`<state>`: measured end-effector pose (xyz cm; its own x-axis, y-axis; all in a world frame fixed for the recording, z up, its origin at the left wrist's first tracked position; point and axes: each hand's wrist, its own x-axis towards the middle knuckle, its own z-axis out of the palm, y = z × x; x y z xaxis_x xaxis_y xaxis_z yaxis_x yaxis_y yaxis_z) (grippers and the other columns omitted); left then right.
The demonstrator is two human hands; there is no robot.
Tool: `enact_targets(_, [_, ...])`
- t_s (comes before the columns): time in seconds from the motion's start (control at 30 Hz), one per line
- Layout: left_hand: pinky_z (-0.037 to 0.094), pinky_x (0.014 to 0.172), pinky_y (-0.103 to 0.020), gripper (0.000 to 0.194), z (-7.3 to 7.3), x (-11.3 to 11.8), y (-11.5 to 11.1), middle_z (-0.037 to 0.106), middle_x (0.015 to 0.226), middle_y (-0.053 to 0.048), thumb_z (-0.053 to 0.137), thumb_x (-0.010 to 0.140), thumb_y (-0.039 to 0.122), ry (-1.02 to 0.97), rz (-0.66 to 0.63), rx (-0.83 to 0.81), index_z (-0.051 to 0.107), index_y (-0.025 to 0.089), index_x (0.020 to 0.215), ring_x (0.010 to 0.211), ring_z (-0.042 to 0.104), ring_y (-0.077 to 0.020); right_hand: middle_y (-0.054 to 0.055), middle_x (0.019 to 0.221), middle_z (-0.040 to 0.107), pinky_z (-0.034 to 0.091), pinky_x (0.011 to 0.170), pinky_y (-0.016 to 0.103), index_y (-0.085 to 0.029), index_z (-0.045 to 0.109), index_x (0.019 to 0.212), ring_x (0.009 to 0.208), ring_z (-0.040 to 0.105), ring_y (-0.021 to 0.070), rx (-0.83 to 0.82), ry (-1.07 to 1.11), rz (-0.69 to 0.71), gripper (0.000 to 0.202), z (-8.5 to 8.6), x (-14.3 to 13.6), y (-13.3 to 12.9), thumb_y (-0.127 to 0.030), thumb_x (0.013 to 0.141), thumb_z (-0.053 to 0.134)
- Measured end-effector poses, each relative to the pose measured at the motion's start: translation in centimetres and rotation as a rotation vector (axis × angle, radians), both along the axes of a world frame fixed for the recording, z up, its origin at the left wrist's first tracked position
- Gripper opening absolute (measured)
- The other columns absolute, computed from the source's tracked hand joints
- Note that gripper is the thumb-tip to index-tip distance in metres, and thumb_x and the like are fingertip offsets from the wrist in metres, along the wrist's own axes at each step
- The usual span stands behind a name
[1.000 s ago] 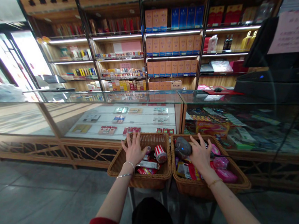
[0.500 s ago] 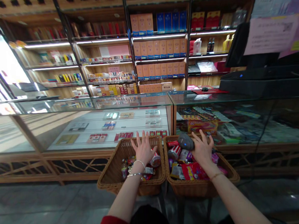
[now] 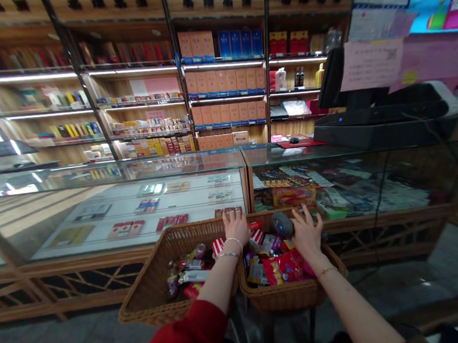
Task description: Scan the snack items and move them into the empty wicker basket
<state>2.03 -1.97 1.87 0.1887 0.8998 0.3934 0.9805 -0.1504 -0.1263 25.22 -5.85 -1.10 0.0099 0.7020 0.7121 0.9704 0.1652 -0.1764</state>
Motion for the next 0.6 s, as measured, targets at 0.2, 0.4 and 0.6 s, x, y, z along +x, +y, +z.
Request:
enact_targets(0.2, [0.024, 0.114, -0.056, 0.03, -0.9, 0.0, 2.7, 0.069, 0.116, -0.015, 0.049, 0.088, 0.017, 0.13, -0.051, -0.082, 0.073, 0.016, 0.106, 0.122, 0.05, -0.0312, 0.006, 0.14, 0.061, 0.01, 0.117, 0.059, -0.022, 0.071, 0.108, 0.145, 0.032, 0.0309, -0.048, 0.02, 0.018, 0.035, -0.5, -0.4, -0.1, -0.014, 0.076, 0.06])
enact_targets(0.4, [0.022, 0.114, -0.057, 0.037, -1.7, 1.0, 4.4, 0.071, 0.106, -0.017, 0.042, 0.092, 0.013, 0.198, -0.034, -0.063, 0.077, 0.016, 0.102, 0.115, 0.053, -0.0305, 0.005, 0.14, 0.061, 0.007, 0.118, 0.057, -0.024, 0.071, 0.113, 0.146, 0.032, 0.0297, -0.07, 0.076, 0.029, 0.04, -0.3, -0.7, -0.2, -0.01, 0.079, 0.056])
enact_targets(0.6, [0.023, 0.113, -0.059, 0.039, -2.0, 1.6, 5.0, 0.073, 0.104, -0.016, 0.038, 0.091, 0.01, 0.207, -0.018, -0.03, 0.076, 0.015, 0.101, 0.109, 0.056, -0.0296, 0.004, 0.141, 0.06, 0.009, 0.118, 0.057, -0.025, 0.071, 0.115, 0.147, 0.03, 0.0289, -0.09, 0.077, 0.026, 0.042, -0.2, -0.9, -0.3, -0.009, 0.081, 0.051])
